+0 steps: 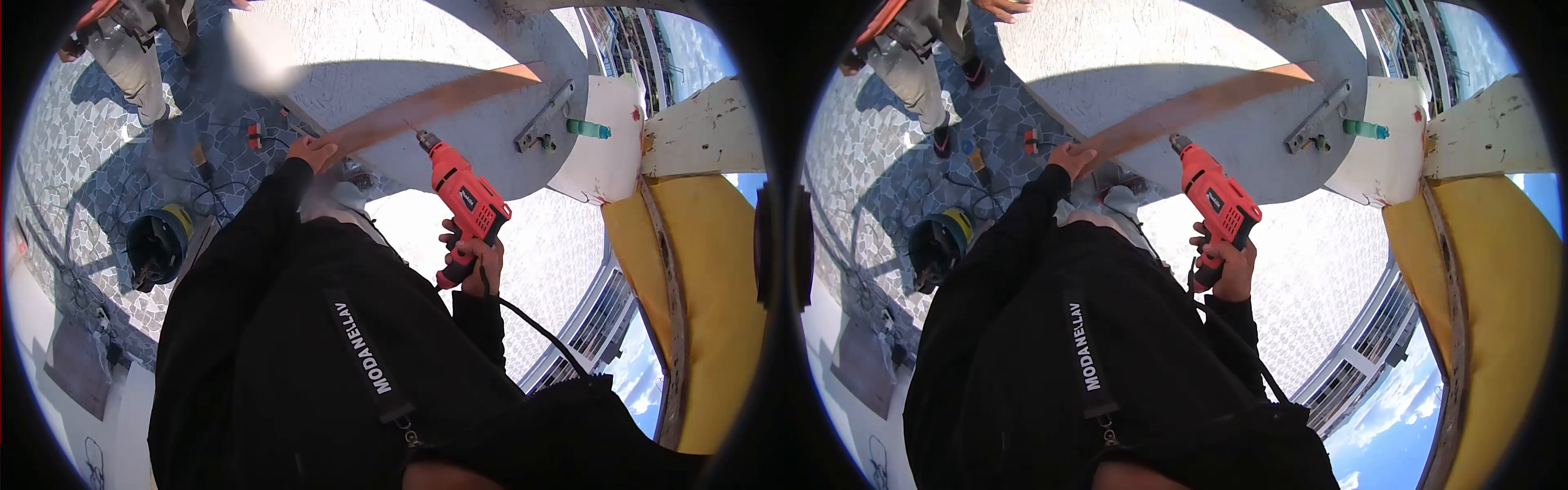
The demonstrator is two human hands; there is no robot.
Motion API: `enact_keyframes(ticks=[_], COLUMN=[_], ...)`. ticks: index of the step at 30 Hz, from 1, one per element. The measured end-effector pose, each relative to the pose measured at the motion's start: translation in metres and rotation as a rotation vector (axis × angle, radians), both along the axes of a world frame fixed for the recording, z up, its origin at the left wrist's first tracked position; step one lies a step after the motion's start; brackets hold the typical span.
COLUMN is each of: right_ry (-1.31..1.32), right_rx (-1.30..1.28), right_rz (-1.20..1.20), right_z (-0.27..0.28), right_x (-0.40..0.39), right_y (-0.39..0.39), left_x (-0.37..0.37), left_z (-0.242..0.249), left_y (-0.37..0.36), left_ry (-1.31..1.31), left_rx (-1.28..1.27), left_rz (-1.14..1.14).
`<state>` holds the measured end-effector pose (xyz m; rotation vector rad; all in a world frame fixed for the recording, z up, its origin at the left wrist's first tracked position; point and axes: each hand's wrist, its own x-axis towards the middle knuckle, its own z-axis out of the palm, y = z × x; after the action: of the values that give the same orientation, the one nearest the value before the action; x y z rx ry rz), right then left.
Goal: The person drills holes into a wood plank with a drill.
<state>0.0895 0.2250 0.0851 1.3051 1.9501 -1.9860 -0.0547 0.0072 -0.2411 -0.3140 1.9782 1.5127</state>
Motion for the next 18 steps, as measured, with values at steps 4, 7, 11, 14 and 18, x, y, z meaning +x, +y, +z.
enact_keyframes(ticks=[4,7,11,14,18], right_ry=[0.072,0.131,0.191,0.255,0.205], right_rx=[-0.054,-0.018,0.012,0.119,0.57], right_rz=[-0.126,-0.157,-0.15,-0.058,0.28], right_z=[-0.007,-0.005,0.001,-0.003,-0.005], right_x=[0.02,0.026,0.025,0.025,0.022], right_y=[0.013,0.016,0.015,0.016,0.013], left_x=[-0.006,-0.015,-0.02,-0.005,0.039], left_z=[0.0,-0.015,-0.022,0.062,0.209], left_y=[-0.019,-0.034,-0.055,-0.047,0.031], left_ry=[0.008,-0.009,0.282,0.13,-0.299], left_rx=[0.519,0.362,-0.085,-0.022,0.692], left_rz=[0.095,0.177,0.276,0.084,-0.082])
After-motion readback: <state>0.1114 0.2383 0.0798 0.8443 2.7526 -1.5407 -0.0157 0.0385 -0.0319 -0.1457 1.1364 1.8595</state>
